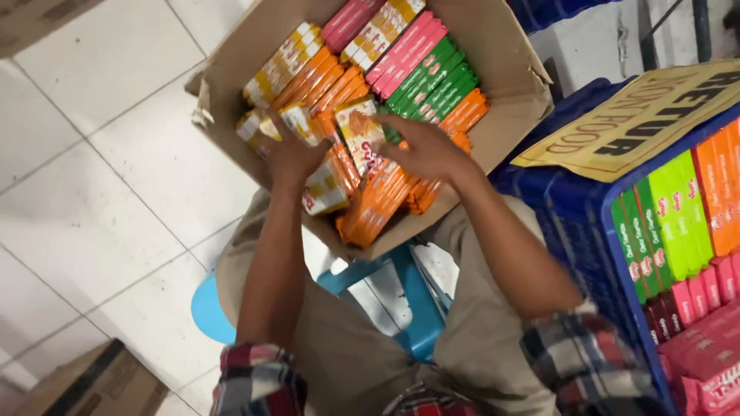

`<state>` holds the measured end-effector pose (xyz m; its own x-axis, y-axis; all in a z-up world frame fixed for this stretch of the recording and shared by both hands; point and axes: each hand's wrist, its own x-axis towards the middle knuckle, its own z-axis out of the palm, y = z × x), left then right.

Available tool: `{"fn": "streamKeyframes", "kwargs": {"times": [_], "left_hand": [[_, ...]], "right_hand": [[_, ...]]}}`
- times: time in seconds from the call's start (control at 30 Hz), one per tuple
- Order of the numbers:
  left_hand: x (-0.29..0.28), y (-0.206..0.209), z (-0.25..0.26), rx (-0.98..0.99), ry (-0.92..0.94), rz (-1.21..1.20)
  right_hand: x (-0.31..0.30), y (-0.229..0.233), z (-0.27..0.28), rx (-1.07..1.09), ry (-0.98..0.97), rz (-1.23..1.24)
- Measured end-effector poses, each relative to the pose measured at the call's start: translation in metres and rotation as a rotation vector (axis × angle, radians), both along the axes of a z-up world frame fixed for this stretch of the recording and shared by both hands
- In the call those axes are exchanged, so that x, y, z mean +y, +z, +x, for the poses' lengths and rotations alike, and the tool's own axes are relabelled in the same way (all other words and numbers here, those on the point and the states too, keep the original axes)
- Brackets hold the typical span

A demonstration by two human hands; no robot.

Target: The person transfers small snack packets from a blue crate into a cardboard box, arranging them by color and orientation. They repeatedly pick up packets, place them into the box, and adjust the arrangement to fit more items.

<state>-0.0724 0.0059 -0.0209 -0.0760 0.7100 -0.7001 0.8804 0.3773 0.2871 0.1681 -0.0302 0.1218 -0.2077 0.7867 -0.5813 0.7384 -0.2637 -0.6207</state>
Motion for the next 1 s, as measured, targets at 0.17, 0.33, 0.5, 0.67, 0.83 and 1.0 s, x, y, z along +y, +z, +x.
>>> {"fn": "streamKeyframes", "kwargs": {"times": [0.17,0.33,0.5,0.67,0.83,1.0], "left_hand": [[-0.016,0.016,0.015,-0.011,0.108,0.058],[0.000,0.068,0.022,-0.184,0.141,0.052],[0.019,0.084,0.015,-0.629,0.196,0.248],[0.035,0.097,0.019,-0.729,0.308,0.232],[0.028,0.030,0.022,-0.364,-0.043,0.347],[0.030,0.051,0.043,-0.044,-0.434,-0.020]], "right_hand": [[-0.032,-0.005,-0.013,0.038,0.041,-0.140],[0.002,-0.036,-0.027,-0.077,0.081,-0.154],[0.026,-0.046,-0.051,0.400,-0.318,-0.056],[0.059,-0.056,-0.042,0.462,-0.720,-0.143],[0.116,-0.157,-0.003,0.579,-1.076,-0.036],[0.179,-0.209,0.002,0.264,-1.001,0.072]]}}
